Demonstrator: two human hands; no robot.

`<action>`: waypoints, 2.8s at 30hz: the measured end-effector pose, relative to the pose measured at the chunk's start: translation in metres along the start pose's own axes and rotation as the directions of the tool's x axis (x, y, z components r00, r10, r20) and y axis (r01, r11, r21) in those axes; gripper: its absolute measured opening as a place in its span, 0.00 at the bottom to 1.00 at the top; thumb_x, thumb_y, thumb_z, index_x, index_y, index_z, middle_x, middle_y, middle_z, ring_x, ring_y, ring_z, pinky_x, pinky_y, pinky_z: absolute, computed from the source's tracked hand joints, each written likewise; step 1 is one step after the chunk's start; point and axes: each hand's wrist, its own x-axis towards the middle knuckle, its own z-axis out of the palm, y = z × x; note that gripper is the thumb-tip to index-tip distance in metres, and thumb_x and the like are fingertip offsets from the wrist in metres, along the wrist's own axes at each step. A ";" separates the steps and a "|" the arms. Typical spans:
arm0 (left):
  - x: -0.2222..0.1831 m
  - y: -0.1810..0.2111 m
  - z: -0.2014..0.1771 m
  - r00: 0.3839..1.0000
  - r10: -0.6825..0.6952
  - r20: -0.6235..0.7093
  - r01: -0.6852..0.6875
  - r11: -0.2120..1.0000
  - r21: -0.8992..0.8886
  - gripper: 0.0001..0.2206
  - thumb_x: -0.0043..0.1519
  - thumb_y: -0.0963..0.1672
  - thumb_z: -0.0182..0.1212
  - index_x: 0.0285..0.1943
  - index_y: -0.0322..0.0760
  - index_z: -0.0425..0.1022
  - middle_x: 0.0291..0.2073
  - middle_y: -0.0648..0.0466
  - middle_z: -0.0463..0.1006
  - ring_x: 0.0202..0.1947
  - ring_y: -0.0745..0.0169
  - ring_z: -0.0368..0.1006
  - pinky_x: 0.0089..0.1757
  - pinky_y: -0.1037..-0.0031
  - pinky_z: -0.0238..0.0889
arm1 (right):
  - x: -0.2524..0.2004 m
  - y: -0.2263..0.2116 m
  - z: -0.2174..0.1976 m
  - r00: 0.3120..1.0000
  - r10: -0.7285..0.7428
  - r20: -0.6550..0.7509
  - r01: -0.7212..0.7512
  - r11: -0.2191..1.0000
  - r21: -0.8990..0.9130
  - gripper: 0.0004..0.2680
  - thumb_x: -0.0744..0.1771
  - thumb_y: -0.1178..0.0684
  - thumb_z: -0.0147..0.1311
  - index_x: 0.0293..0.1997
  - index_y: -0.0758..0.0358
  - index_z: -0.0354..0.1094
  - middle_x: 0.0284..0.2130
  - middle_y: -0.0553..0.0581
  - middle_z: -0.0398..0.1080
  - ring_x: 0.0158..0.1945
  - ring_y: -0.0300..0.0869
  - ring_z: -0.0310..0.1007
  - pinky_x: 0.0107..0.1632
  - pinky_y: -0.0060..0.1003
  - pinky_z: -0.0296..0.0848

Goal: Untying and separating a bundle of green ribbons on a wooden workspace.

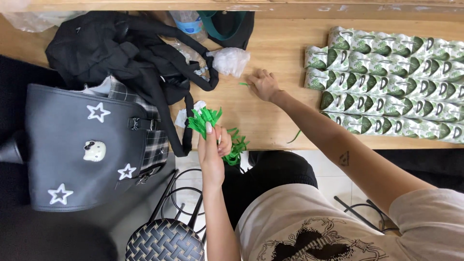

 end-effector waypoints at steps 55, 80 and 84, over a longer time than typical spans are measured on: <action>0.076 -0.020 0.172 0.743 -0.116 0.659 0.039 0.991 0.130 0.15 0.78 0.49 0.37 0.55 0.34 0.65 0.26 0.62 0.60 0.25 0.77 0.53 0.28 0.80 0.47 | -0.168 -0.145 -0.329 0.720 0.576 -0.386 0.348 0.182 0.920 0.02 0.68 0.61 0.58 0.41 0.69 0.72 0.53 0.55 0.58 0.33 0.39 0.78 0.36 0.31 0.79; 0.091 0.021 0.226 0.564 0.023 0.825 -0.314 0.930 0.189 0.15 0.78 0.50 0.40 0.52 0.36 0.66 0.28 0.61 0.59 0.28 0.75 0.55 0.33 0.78 0.53 | -0.164 -0.085 -0.284 0.801 0.353 -0.484 0.533 -0.049 0.845 0.15 0.81 0.43 0.31 0.48 0.59 0.63 0.41 0.51 0.67 0.50 0.36 0.67 0.61 0.32 0.67; 0.103 0.020 0.240 0.398 0.198 0.896 -0.425 0.905 -0.012 0.16 0.86 0.50 0.40 0.51 0.35 0.65 0.33 0.58 0.62 0.33 0.72 0.58 0.39 0.76 0.59 | -0.181 -0.106 -0.326 0.718 0.076 -0.692 0.440 0.720 0.536 0.18 0.80 0.47 0.19 0.73 0.78 0.35 0.71 0.73 0.48 0.78 0.57 0.49 0.76 0.38 0.51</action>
